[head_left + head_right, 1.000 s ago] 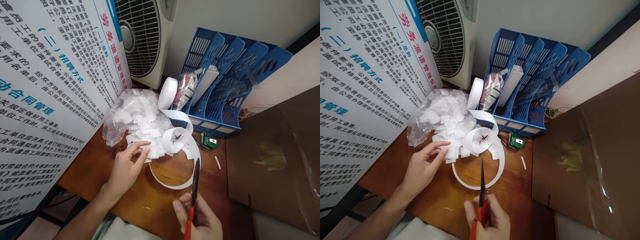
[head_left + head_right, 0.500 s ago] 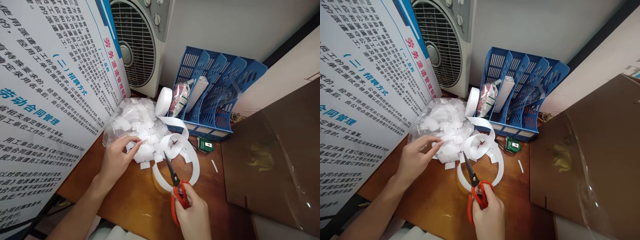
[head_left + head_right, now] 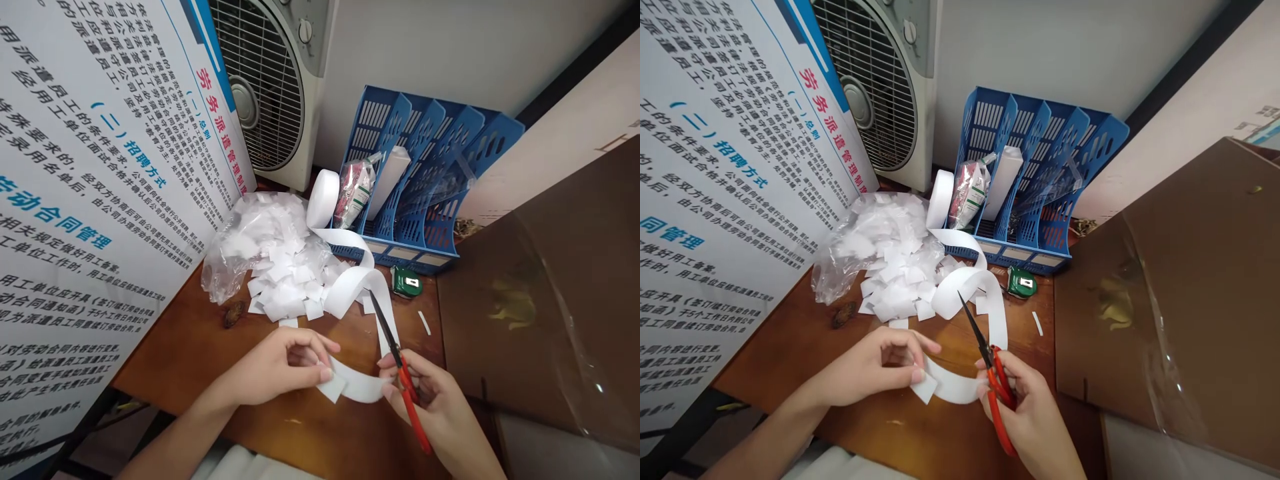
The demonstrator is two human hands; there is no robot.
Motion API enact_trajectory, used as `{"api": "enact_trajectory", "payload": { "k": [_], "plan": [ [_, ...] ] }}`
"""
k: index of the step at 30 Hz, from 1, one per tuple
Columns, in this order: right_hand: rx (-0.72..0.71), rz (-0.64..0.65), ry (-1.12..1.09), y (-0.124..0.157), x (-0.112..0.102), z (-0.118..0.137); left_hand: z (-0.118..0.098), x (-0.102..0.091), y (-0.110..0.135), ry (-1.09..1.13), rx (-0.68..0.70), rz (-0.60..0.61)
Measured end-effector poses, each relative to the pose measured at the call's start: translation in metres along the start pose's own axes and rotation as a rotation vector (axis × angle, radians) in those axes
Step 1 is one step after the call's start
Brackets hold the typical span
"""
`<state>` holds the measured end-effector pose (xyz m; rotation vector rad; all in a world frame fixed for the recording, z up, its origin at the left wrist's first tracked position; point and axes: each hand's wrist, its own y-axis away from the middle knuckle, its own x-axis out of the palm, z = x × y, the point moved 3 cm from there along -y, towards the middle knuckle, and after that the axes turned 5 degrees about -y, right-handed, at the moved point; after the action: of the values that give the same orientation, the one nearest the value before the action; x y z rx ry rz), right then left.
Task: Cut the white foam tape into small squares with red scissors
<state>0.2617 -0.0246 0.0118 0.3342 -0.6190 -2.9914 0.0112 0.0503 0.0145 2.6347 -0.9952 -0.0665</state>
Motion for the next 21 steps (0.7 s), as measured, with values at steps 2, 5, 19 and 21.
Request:
{"api": "enact_trajectory", "payload": {
  "k": [2,5,19,21],
  "plan": [
    [-0.013,-0.034,-0.008,0.000,-0.001,-0.001,0.006,0.003,-0.003,0.009,-0.033,-0.048],
    [-0.023,-0.112,0.002,0.000,0.000,0.001,0.009,0.008,-0.004,-0.003,-0.039,-0.120],
    [-0.032,-0.110,0.016,-0.009,0.043,0.036,0.005,0.026,-0.007,0.098,-0.088,-0.209],
    [-0.014,-0.098,-0.034,-0.011,0.040,0.034,0.006,0.025,-0.008,0.107,-0.112,-0.195]
  ]
}}
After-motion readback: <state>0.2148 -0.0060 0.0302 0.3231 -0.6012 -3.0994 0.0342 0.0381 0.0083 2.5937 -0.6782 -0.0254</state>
